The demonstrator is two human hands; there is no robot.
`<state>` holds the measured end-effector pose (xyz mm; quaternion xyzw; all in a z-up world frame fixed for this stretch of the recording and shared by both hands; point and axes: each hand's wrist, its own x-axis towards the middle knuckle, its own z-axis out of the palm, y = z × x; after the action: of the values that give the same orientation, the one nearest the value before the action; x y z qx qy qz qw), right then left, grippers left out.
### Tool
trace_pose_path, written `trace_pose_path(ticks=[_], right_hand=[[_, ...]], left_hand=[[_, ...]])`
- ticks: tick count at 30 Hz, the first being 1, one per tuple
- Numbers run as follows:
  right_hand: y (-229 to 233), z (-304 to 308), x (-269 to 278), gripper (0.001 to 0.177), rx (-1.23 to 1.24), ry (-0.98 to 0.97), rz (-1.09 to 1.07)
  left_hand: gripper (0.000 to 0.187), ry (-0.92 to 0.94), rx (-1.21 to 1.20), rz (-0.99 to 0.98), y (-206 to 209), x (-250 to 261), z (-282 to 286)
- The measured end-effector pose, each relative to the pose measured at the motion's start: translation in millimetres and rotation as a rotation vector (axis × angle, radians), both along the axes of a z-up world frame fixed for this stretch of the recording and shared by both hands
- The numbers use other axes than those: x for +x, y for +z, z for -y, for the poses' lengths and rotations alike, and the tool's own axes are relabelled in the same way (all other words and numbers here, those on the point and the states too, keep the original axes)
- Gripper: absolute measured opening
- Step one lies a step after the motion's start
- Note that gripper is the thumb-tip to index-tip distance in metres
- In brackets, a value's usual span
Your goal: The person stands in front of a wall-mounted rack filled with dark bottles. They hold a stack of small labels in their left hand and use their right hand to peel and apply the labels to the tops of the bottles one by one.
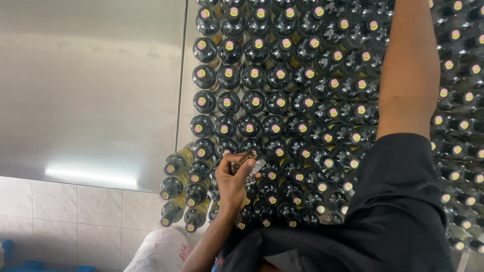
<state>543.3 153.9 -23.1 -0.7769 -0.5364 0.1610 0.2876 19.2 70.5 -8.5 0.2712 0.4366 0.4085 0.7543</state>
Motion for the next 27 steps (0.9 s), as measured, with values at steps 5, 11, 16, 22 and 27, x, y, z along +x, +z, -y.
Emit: trace_pose_path(ticks=[5, 11, 16, 22, 27], right_hand=[[-1, 28, -11, 0.015, -0.041, 0.039, 0.070], [-1, 43, -21, 0.012, -0.085, 0.085, 0.152], [3, 60, -24, 0.010, -0.116, 0.094, 0.226], [8, 64, -32, 0.008, -0.142, 0.130, 0.310], [7, 69, -35, 0.007, -0.180, 0.166, 0.382]], left_hand=[[0.017, 0.015, 0.005, -0.006, 1, 1, 0], [0.014, -0.010, 0.030, 0.001, -13, -6, 1], [0.015, 0.002, 0.022, 0.000, -13, -4, 1], [0.015, -0.012, 0.024, 0.002, -16, -4, 2], [0.017, 0.011, 0.011, 0.010, -16, -4, 2]])
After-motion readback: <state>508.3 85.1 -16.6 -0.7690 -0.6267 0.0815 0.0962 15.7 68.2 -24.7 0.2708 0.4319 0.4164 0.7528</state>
